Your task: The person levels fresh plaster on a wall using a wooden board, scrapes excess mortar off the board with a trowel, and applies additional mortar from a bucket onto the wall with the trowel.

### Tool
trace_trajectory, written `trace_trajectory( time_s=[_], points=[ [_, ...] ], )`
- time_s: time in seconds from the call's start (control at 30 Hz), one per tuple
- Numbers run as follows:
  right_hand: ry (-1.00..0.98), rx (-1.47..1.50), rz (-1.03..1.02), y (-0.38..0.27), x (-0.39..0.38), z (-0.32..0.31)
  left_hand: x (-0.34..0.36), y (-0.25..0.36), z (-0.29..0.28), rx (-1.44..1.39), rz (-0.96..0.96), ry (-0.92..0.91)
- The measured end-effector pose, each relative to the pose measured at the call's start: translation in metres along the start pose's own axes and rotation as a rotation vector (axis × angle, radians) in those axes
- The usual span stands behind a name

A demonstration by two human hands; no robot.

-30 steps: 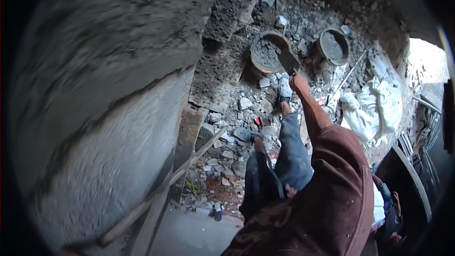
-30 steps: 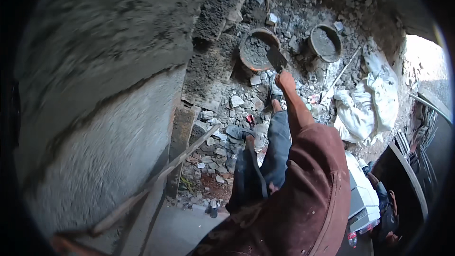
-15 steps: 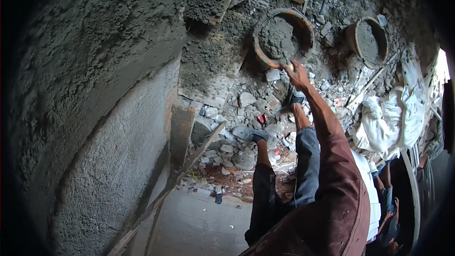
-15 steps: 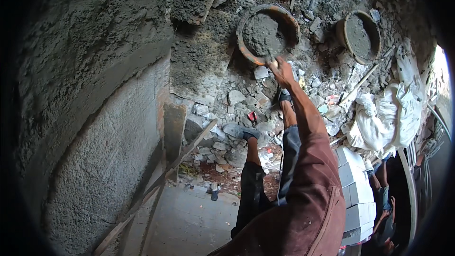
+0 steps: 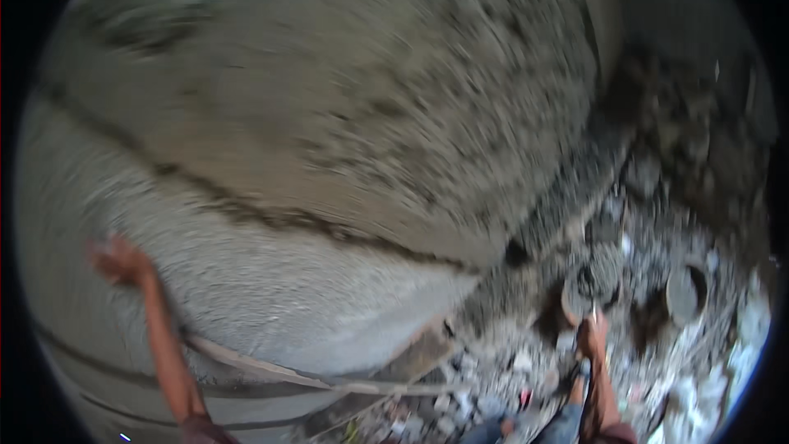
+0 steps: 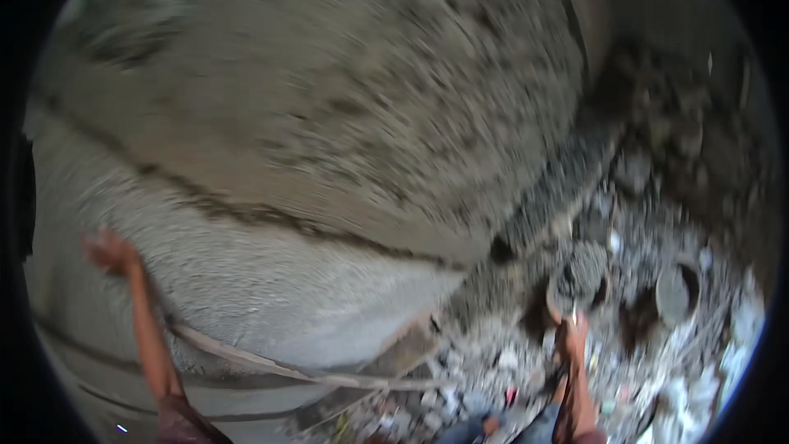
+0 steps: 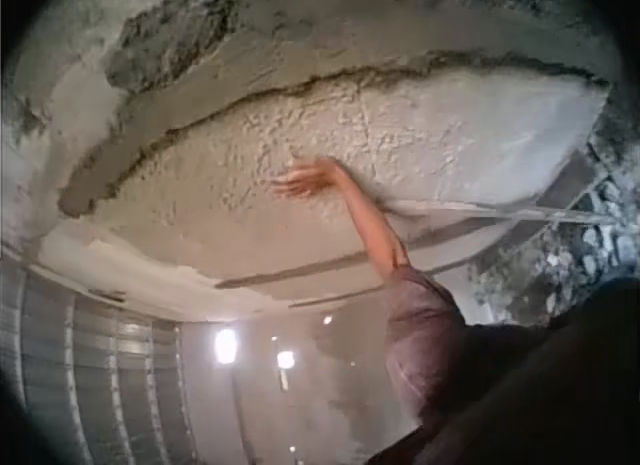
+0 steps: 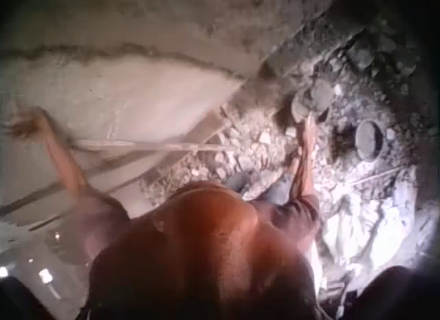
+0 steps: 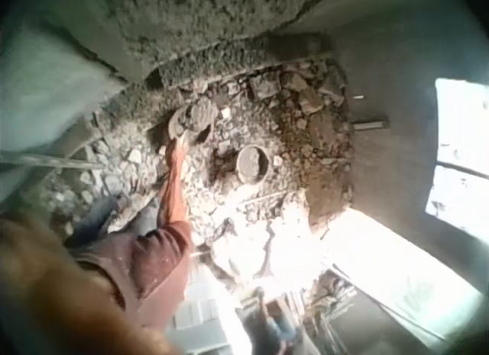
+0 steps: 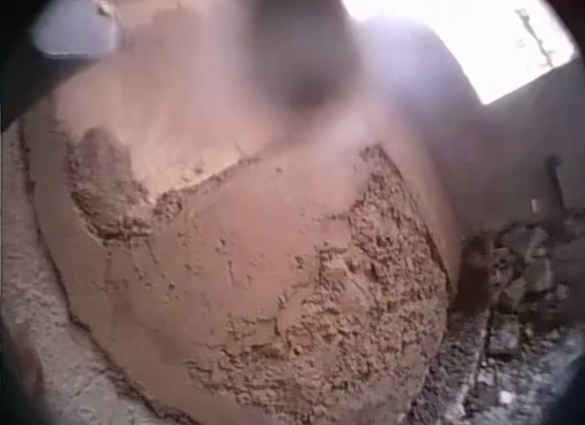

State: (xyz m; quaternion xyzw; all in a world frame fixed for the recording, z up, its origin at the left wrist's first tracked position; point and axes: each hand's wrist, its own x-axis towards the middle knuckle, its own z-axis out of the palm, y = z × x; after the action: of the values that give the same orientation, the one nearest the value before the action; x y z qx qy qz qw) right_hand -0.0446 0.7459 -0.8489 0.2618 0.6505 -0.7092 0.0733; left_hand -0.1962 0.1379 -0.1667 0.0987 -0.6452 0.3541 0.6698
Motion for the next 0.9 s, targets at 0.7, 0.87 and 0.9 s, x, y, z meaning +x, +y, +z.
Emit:
trace_trajectory(
  time_s=[0.7,0.87,0.9],
  points=[
    [1.751,0.439,-1.632,-0.662,-0.127,-0.009,0.093,-0.065,-0.062,-0.190,-0.162,0.003],
    [1.156,-0.677,-1.294,-0.667,0.042,0.192,0.093,-0.040,-0.054,-0.193,-0.172,0.024],
    [0.700,-0.441,-1.421,-0.610,0.018,0.268,0.085,-0.060,-0.056,-0.157,-0.116,-0.007]
  ],
)
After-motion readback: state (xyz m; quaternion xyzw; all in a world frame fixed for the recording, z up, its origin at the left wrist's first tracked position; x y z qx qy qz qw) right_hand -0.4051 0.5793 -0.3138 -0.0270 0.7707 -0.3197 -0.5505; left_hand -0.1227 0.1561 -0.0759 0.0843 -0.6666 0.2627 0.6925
